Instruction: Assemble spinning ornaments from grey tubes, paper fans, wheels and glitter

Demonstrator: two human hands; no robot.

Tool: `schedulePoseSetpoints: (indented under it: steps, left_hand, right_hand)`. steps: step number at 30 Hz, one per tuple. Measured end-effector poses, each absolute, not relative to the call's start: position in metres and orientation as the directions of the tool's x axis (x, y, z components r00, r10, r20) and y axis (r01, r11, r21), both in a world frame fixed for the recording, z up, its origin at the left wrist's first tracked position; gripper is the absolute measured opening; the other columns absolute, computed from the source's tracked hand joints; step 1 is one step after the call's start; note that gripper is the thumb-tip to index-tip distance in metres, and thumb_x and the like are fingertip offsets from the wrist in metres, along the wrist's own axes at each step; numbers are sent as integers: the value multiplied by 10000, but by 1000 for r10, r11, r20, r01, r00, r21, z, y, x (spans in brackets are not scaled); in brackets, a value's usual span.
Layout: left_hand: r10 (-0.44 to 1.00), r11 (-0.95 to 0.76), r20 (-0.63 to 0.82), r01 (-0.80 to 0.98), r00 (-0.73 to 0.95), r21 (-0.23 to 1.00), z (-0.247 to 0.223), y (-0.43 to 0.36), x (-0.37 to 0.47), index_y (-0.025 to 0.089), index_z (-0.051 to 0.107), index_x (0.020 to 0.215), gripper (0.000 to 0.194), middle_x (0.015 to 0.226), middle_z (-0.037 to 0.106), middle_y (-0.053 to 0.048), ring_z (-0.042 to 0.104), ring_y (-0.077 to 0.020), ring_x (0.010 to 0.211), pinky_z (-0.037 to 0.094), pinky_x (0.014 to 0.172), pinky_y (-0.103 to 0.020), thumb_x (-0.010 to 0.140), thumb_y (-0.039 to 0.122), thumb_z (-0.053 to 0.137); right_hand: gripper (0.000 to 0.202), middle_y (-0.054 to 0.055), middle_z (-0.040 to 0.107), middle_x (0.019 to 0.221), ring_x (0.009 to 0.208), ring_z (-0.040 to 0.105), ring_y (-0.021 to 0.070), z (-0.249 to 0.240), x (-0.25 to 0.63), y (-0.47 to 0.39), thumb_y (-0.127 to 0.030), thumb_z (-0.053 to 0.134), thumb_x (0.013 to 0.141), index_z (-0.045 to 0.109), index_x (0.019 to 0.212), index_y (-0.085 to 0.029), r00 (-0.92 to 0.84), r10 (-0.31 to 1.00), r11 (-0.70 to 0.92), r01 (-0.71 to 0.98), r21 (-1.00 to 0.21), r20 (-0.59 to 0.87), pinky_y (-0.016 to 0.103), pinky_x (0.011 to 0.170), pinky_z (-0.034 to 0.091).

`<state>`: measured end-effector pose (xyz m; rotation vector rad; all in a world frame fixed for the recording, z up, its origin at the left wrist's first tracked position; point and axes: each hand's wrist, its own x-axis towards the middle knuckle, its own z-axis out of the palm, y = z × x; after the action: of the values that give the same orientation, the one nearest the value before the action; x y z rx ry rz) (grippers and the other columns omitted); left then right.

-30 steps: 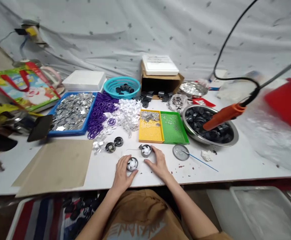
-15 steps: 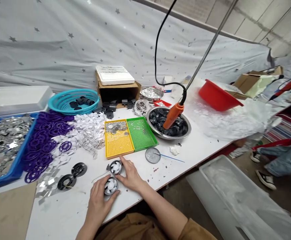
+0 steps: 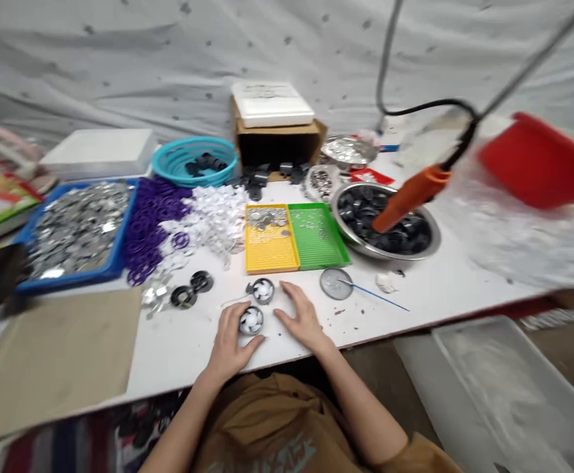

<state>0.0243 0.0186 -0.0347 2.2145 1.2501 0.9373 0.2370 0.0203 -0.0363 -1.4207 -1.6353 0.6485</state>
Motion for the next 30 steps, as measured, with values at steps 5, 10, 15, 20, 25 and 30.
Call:
schedulePoseSetpoints:
  steps: [5,10,15,20,25,30]
  left_hand:
    - [882,-467,324,544,342,697,-31,19,25,204,391,1337,580,1253,514,-139,484,-280,1180,418,1007,-462,830,349,633]
    - [891,-453,329,553,314,699,-35,25,28,204,427,1316,608,1221,563,-130,521,-281,1126,437,975,-451,795,392,679]
    - [903,-424,357,618,237,662,-40,17,28,222,477,1266,526,1172,584,-115,542,-285,1095,463,940,-453,811,411,661]
    - [859,-504,437,584,266,637,-41,26,22,198,436,1319,619,1220,537,-136,518,-319,1127,455,956,-516,809,491,631]
    - [850,-526,430,552,306,647,-36,25,21,217,392,1366,614,1285,499,-143,489,-332,1187,434,986,-548,838,454,594]
    - [877,-479,389,574,281,665,-33,24,22,227,420,1335,561,1259,517,-125,511,-308,1173,447,997,-513,840,427,591]
  right_hand:
    - [338,104,615,1231,1165,574,262,-41,265,-1,-314,603,852,606,1182,-239,-29,970,213,585,-782,243,474,1004,482]
    - [220,95,687,1085,1038,641,265,-24,301,-10,-306,625,839,678,1043,-241,109,929,225,593,-773,354,508,938,514]
    - [218,87,712,986,920,677,234,28,366,4,-329,632,832,693,1002,-207,423,734,174,639,-749,531,427,848,555]
    - [373,124,708,1033,871,692,211,94,481,45,-357,549,862,616,1154,-134,563,667,-154,745,-649,488,358,777,566]
    - [233,109,733,844,815,686,247,98,548,99,-251,752,662,721,856,-126,524,830,-398,798,-453,194,395,841,519]
    - [286,122,730,780,815,682,262,52,538,145,-326,869,514,700,664,-151,419,908,-383,828,-409,-2,347,793,519]
